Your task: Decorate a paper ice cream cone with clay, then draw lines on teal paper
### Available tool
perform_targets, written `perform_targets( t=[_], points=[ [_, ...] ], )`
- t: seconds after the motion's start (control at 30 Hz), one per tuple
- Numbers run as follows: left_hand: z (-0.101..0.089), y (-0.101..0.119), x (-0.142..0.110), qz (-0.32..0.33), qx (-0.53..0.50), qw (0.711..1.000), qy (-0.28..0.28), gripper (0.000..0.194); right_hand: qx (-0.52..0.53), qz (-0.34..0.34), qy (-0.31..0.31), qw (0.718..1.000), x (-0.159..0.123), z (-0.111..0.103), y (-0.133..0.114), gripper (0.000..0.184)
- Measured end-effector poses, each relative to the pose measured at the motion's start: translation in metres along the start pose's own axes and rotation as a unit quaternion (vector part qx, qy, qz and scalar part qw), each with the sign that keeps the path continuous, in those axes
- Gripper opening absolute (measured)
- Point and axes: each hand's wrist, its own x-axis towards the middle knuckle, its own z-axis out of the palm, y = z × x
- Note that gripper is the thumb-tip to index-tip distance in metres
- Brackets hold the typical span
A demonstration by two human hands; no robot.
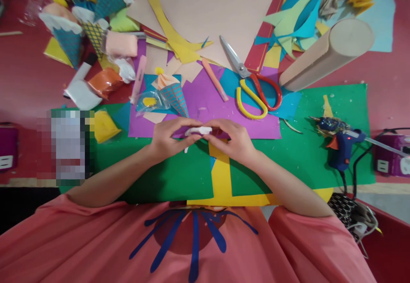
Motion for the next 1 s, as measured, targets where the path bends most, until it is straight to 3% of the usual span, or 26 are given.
perform_targets(
  t=[0.37, 0.53, 1.0],
  points=[
    [0.0008, -0.0026, 0.001, 0.036, 0.004, 0.999, 0.016, 0.017, 0.037, 0.012, -0.007, 0.999, -0.0009, 0.0006, 0.0013, 0.028],
    [0.0008, -0.0026, 0.0005, 0.031, 0.0, 0.999, 0.011, 0.017, 0.013, -0.013, -0.002, 1.0, -0.0007, 0.0005, 0.001, 0.014],
    [0.0, -0.0024, 0.0005, 0.009, -0.001, 1.0, 0.001, 0.018, 0.028, 0.013, -0.015, 0.999, 0.0001, -0.0003, -0.0002, 0.018]
  ],
)
